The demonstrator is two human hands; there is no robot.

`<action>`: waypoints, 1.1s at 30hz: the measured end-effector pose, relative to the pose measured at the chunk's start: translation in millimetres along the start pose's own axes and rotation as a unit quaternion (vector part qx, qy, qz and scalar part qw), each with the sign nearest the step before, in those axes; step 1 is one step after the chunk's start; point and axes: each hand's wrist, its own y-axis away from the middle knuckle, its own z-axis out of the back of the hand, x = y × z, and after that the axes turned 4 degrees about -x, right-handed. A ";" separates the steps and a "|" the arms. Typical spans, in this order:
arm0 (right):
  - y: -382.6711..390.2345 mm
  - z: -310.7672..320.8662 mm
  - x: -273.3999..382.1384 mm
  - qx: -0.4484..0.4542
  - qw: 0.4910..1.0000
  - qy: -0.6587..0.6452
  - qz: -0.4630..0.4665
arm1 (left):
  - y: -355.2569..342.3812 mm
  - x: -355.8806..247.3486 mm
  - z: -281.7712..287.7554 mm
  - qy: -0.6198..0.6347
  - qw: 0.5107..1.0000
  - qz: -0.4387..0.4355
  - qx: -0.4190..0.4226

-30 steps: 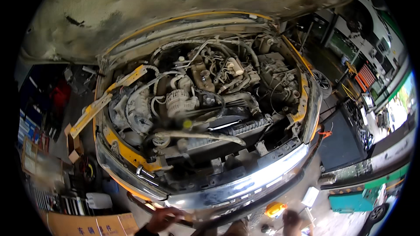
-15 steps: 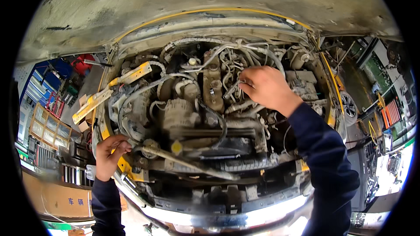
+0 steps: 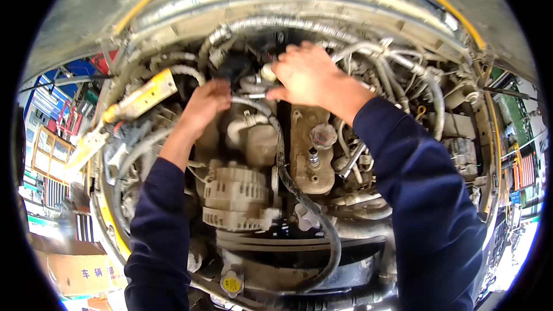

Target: The person works on a yellow car's engine with the hood open. They use a power drill to remove bolts and then use their hands to disconnect hoses and manipulate engine components.

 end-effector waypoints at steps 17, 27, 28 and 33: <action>14.9 5.6 -59.9 -0.198 0.966 0.084 0.145 | -57.8 -62.5 -12.4 0.008 0.988 -0.126 0.093; 20.7 1.4 -57.5 -0.240 0.954 0.088 0.159 | -54.3 -69.9 -17.7 0.004 0.985 -0.130 0.114; 20.9 0.9 -57.6 -0.246 0.952 0.081 0.162 | -50.8 -71.7 -18.4 0.004 0.985 -0.131 0.112; 15.8 -2.3 -54.4 -0.218 0.964 0.074 0.129 | -40.0 -80.2 -36.7 -0.154 0.974 -0.164 0.029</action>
